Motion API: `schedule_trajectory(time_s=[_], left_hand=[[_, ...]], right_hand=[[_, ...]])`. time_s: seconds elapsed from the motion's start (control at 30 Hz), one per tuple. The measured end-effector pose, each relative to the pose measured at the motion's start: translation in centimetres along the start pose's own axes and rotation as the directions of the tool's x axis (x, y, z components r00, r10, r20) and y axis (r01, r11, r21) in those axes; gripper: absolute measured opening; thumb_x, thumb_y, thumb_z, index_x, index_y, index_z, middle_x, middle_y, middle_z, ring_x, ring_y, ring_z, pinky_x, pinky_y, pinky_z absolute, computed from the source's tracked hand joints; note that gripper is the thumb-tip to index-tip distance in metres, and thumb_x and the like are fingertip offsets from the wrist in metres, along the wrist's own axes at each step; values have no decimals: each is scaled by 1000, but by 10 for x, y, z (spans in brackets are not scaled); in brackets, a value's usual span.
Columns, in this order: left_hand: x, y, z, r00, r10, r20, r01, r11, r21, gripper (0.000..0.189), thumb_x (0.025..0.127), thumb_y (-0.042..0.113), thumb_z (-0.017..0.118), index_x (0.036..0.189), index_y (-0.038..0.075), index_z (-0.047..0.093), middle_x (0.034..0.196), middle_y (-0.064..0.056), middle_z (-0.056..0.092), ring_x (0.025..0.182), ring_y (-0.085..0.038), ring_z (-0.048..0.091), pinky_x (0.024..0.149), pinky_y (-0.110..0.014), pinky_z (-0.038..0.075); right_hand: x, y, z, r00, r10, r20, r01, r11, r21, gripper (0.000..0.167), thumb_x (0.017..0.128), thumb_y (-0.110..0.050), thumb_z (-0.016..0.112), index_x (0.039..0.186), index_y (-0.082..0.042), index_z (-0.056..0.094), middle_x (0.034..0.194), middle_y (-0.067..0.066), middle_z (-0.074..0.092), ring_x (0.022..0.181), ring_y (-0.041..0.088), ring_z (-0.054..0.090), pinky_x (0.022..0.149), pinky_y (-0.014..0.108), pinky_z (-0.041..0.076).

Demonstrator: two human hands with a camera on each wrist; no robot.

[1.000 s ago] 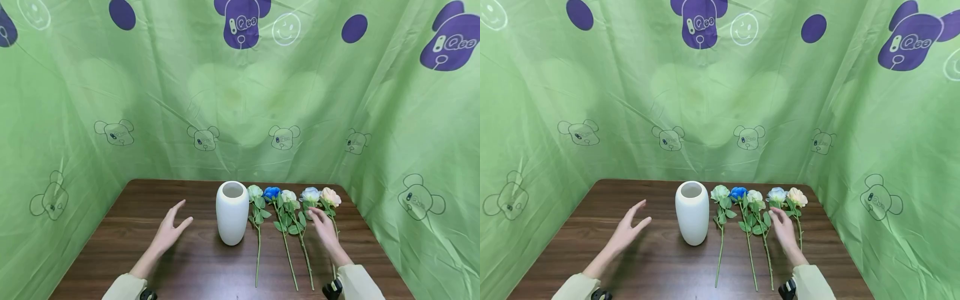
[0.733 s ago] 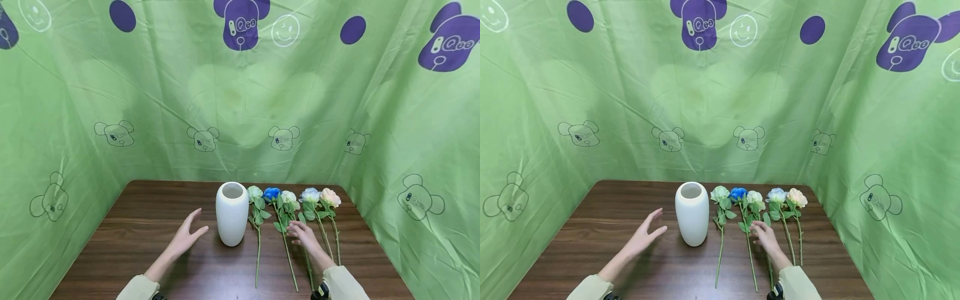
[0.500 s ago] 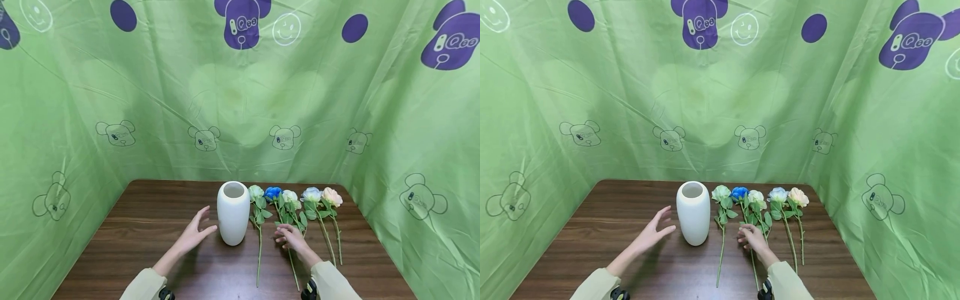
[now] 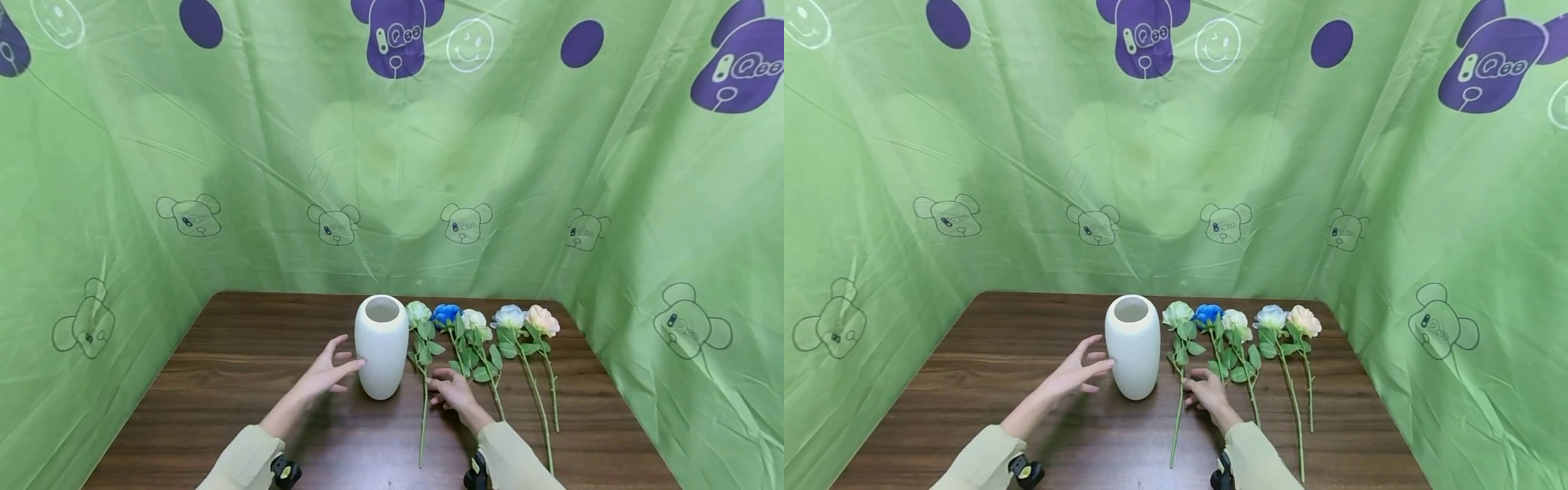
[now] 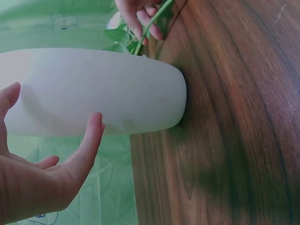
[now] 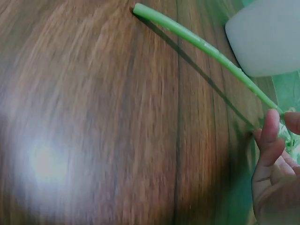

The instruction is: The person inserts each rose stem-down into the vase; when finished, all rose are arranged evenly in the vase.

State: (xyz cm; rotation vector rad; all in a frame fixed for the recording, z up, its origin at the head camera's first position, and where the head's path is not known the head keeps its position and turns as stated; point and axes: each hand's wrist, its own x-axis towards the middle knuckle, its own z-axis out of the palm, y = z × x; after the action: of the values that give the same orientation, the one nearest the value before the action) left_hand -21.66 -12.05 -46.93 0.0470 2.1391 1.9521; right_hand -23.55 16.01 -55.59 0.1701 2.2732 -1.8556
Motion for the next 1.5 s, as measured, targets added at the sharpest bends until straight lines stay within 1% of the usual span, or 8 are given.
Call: schedule_trajectory(time_s=[0.37,0.63,1.0,1.3,1.4,1.43,1.47,1.5], left_hand=[[0,8,5,1000,7,19,-7,1000,-16,76,78,27,68,137,13,21,126,-29,33,96,-42,52,62,-46,50],[0,7,7,1000,9,24,-9,1000,3,71,78,29,68,134,14,28,124,-27,36,96,-41,52,60,-43,51],[1,7,7,999,8,35,-7,1000,-23,66,79,27,67,132,11,31,124,-27,37,98,-43,50,59,-44,51],[1,8,7,999,1,46,1,1000,-24,68,78,30,67,133,12,30,124,-27,36,100,-45,48,60,-44,51],[1,7,7,999,5,49,-4,1000,-24,68,78,30,67,133,12,30,124,-28,36,100,-44,49,59,-44,51],[1,7,7,999,4,50,-3,1000,-25,68,79,29,67,133,12,30,124,-28,36,100,-44,49,59,-44,51],[2,7,7,999,3,49,-1,1000,-27,68,79,29,67,133,12,30,124,-27,36,100,-44,49,59,-44,51],[2,7,7,999,-1,48,2,1000,-27,67,79,29,67,132,12,30,124,-27,36,100,-43,49,59,-44,51]], right_hand=[[0,-3,15,997,1,80,-13,989,149,50,79,-8,62,120,10,38,80,16,64,51,12,57,45,18,43],[-5,-6,7,982,-139,124,119,980,158,44,81,-1,56,118,12,37,86,21,62,54,12,57,50,23,48],[-20,-47,-11,953,-304,-14,300,932,203,42,82,6,55,122,7,41,90,28,59,55,19,58,55,33,51],[-27,-85,-15,869,-473,-147,495,834,243,40,84,3,55,120,5,40,91,30,58,56,17,59,54,32,51],[-27,-98,-16,804,-563,-191,595,765,248,37,85,0,56,118,4,41,88,29,59,55,19,59,51,34,50],[-26,-103,-17,777,-595,-205,630,732,259,36,84,-1,57,117,3,42,87,28,60,55,20,59,50,34,50],[-8,-92,-19,739,-641,-209,672,681,291,35,85,-3,57,117,1,43,87,25,61,55,19,59,50,31,50],[-7,-97,-20,721,-657,-221,690,653,310,35,85,-3,58,116,1,43,86,24,62,55,20,59,49,32,50]])
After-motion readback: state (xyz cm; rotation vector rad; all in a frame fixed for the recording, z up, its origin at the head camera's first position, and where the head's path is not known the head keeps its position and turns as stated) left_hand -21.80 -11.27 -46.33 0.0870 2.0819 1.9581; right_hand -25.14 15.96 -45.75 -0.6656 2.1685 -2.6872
